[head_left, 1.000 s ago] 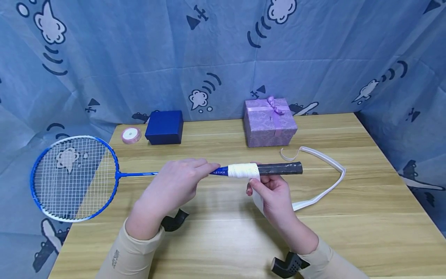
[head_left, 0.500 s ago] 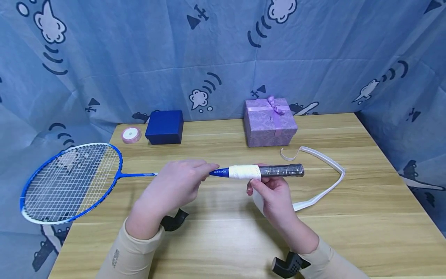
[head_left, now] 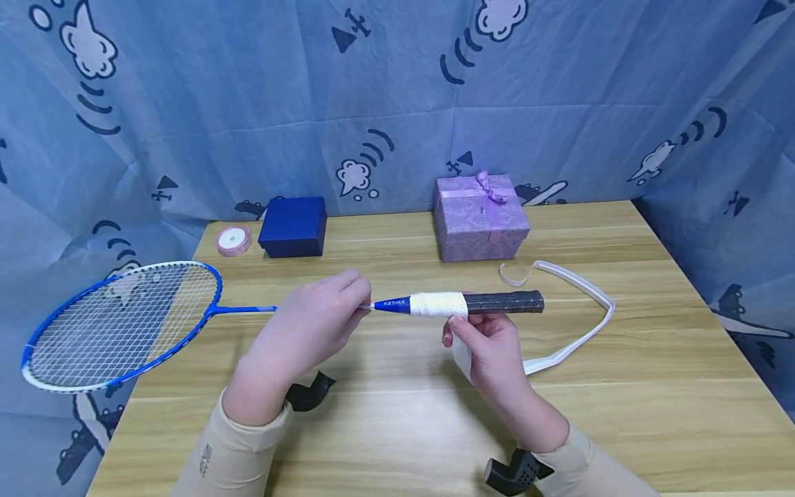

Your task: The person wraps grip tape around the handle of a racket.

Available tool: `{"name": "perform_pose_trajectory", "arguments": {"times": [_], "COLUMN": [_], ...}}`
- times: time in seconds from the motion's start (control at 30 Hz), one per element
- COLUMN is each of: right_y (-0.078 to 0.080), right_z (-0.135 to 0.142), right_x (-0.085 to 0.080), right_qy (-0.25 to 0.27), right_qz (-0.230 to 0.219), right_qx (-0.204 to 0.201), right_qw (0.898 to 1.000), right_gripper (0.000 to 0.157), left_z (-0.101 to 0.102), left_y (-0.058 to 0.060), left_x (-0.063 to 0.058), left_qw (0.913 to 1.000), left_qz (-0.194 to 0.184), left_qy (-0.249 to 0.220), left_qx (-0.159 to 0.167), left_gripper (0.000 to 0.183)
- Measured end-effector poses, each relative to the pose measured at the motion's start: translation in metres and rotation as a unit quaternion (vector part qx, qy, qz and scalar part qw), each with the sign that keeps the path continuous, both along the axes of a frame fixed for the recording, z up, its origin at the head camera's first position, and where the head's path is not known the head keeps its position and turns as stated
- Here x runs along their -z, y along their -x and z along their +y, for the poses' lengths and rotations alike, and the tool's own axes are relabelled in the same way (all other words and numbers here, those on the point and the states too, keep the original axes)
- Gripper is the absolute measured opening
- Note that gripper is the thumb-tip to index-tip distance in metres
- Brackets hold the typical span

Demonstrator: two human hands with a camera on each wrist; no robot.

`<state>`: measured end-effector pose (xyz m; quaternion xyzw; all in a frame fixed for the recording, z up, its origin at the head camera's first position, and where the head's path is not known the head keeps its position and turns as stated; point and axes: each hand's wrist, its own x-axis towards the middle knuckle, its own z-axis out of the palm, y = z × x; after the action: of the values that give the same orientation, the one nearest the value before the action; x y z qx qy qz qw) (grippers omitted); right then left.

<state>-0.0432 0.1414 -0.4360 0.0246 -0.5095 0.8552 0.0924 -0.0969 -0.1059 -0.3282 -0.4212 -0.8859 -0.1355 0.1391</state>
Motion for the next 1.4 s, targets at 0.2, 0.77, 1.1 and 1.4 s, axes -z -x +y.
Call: {"name": "perform_pose_trajectory", "arguments": {"times": [0.2,0.77,1.1,1.4], "right_y": [-0.0003,0.0015,0.0021,0.0015], "right_z": [-0.0002,0.0001,0.0003,0.0002], "right_x": [-0.0019,-0.0011,-0.0010,-0.0008], "right_qy": [-0.034,-0.035,-0.035,-0.046], "right_qz": [-0.013,0.006,-0.009,-0.012], "right_qx": [0.006,-0.010,0.004,0.002], "right_qw": [0.999,0.999,0.999,0.999], "right_gripper": [0.025,0.027,0.011,0.015], "left_z": [-0.0017,-0.0069,-0.0068,-0.0068], "left_y": [-0.0001,0.0011,0.0026,0.0015], "left_x": [-0.0022,-0.0022,-0.0034,-0.0031], "left_qw": [0.9997,0.9990,0.9996,0.9998], "left_qz": [0.021,0.044,0.027,0.016], "left_qy": [0.007,-0.007,0.000,0.010], "left_qx": [-0.002,-0.001,-0.005,-0.003], "left_gripper": [0.018,0.017,0.015,0.013]}}
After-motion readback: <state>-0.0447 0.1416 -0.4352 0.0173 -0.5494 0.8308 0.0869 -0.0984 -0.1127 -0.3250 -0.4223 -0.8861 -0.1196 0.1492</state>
